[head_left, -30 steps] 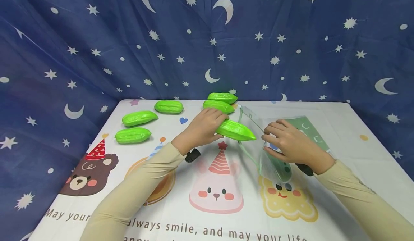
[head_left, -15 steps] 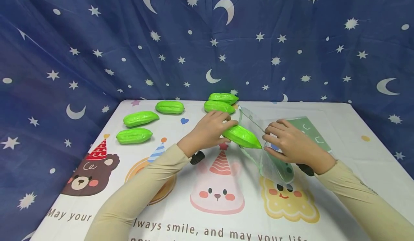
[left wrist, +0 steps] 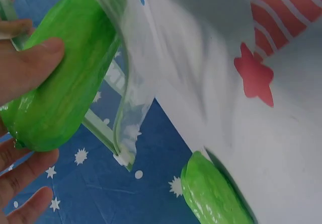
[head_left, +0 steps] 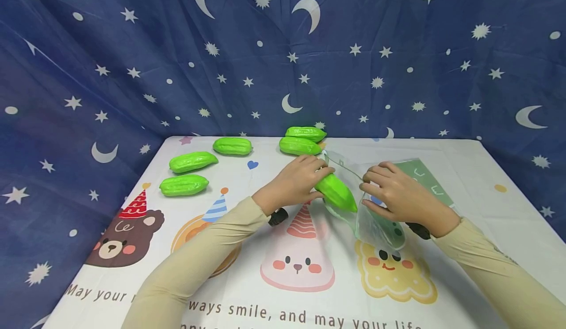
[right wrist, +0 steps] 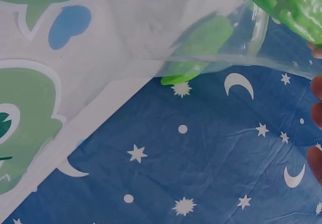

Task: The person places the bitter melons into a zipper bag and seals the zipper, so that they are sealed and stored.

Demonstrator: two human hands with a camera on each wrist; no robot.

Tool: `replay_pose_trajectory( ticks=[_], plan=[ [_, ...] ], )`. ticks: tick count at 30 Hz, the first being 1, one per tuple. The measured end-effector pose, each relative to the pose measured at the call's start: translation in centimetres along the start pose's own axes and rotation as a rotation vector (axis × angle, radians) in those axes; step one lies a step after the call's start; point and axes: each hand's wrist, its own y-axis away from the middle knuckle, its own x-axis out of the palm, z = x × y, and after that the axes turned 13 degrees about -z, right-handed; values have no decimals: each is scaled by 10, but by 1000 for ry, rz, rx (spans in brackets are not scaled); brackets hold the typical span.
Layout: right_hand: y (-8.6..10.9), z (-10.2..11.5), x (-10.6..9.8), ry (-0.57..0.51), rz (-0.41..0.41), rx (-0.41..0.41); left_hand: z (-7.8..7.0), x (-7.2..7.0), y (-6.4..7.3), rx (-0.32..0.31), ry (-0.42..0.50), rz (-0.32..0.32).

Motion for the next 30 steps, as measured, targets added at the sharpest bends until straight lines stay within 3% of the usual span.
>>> replay_pose_trajectory(
  ticks=[5,10,17,23,30],
  plan=[
    [0,0,-1,0,3,0,-7,2,-5,39,12,68],
    [0,-1,-1,-2,-3,0,-8,9,-6,65,10,91],
    [0,-1,-2,1,-8,-2,-8,19,-7,35,-42,88],
    [0,0,-2,5,-7,-3,-9,19,-8,14,-45,111],
    [1,-1,-2,4,-13,-4,-2,18,-1,-18,-16,67]
  ],
)
